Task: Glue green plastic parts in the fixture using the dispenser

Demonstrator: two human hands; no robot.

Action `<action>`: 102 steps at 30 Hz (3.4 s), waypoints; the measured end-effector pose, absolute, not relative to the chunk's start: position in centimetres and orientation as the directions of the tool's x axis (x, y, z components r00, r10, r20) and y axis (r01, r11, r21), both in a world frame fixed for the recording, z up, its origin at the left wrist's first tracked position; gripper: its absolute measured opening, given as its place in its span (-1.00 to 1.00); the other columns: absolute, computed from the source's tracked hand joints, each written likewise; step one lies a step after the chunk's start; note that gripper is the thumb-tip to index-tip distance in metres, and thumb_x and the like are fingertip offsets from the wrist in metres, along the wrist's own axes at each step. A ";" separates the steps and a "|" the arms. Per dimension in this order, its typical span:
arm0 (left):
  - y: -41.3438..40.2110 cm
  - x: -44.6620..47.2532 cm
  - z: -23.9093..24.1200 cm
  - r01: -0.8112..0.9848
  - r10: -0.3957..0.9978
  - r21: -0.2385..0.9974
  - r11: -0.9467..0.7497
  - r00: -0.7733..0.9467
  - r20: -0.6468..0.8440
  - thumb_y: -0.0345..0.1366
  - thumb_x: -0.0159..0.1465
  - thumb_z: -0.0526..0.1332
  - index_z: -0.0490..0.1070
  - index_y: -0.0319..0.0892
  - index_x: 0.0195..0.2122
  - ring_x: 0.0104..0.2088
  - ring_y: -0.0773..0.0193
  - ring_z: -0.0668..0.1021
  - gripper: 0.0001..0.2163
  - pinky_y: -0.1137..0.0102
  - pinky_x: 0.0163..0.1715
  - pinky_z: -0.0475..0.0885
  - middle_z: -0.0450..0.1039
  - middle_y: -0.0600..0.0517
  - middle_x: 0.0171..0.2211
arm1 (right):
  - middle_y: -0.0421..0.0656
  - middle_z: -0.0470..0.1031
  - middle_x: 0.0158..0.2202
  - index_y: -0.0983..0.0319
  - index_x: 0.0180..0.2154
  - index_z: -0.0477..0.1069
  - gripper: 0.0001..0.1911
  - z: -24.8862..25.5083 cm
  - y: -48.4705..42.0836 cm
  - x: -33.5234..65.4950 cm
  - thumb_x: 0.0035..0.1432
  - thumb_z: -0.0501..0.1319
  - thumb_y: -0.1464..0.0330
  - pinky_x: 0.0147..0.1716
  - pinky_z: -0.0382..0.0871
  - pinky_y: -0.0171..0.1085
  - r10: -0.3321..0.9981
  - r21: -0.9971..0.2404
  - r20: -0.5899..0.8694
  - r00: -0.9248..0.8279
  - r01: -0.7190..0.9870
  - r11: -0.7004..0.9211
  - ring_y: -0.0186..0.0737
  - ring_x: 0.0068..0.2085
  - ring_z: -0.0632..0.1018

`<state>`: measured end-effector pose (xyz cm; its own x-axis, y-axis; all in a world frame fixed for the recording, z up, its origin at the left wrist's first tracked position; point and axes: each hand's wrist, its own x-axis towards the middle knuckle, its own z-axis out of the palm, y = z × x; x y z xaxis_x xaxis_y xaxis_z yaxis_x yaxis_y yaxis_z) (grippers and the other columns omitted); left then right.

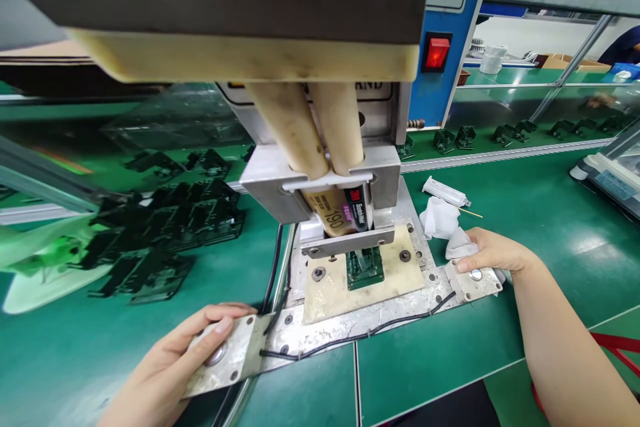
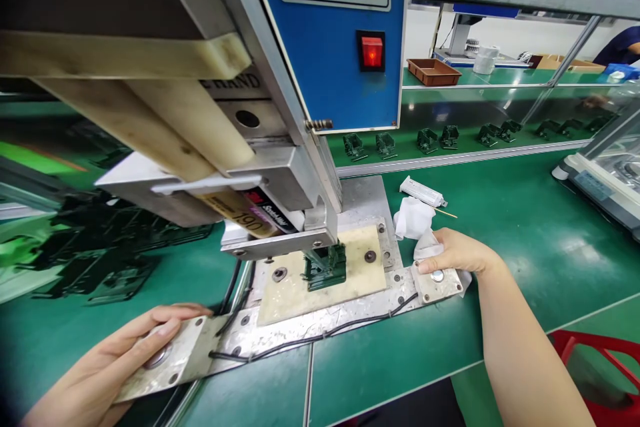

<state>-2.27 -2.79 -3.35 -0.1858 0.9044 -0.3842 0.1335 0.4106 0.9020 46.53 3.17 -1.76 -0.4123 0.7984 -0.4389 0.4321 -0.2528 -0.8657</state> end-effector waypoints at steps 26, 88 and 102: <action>-2.6 -1.6 -2.4 0.180 0.914 0.901 0.395 -0.182 -0.364 0.23 -0.19 0.50 0.64 -0.09 -0.41 -0.27 0.15 0.51 -0.49 0.56 -0.43 0.44 0.54 -0.02 -0.19 | -0.26 0.36 -0.49 0.26 -0.46 0.41 -0.48 -1.8 3.1 46.5 -0.25 0.53 0.02 -0.38 0.20 -0.29 0.801 -0.871 -0.439 -0.407 0.411 -0.268 -0.31 -0.42 0.34; -3.5 -0.1 -1.9 0.141 0.921 0.925 0.353 -0.228 -0.317 0.10 -0.13 0.54 0.57 -0.21 -0.39 -0.45 0.33 0.45 -0.52 0.55 -0.55 0.33 0.52 -0.01 -0.27 | -0.22 0.43 -0.46 0.22 -0.45 0.45 -0.48 -0.5 3.1 46.9 -0.29 0.53 -0.01 -0.41 0.30 -0.25 0.805 -0.793 -0.513 -0.299 0.524 -0.311 -0.25 -0.43 0.41; -3.7 0.6 -0.9 0.162 0.915 0.909 0.383 -0.204 -0.349 -0.06 0.09 0.47 0.56 -0.15 -0.37 -0.39 0.31 0.45 -0.73 0.53 -0.47 0.32 0.52 0.05 -0.23 | -0.25 0.41 -0.49 0.22 -0.48 0.43 -0.48 0.1 3.0 46.5 -0.31 0.54 0.01 -0.42 0.31 -0.27 0.793 -0.778 -0.539 -0.285 0.530 -0.338 -0.27 -0.44 0.40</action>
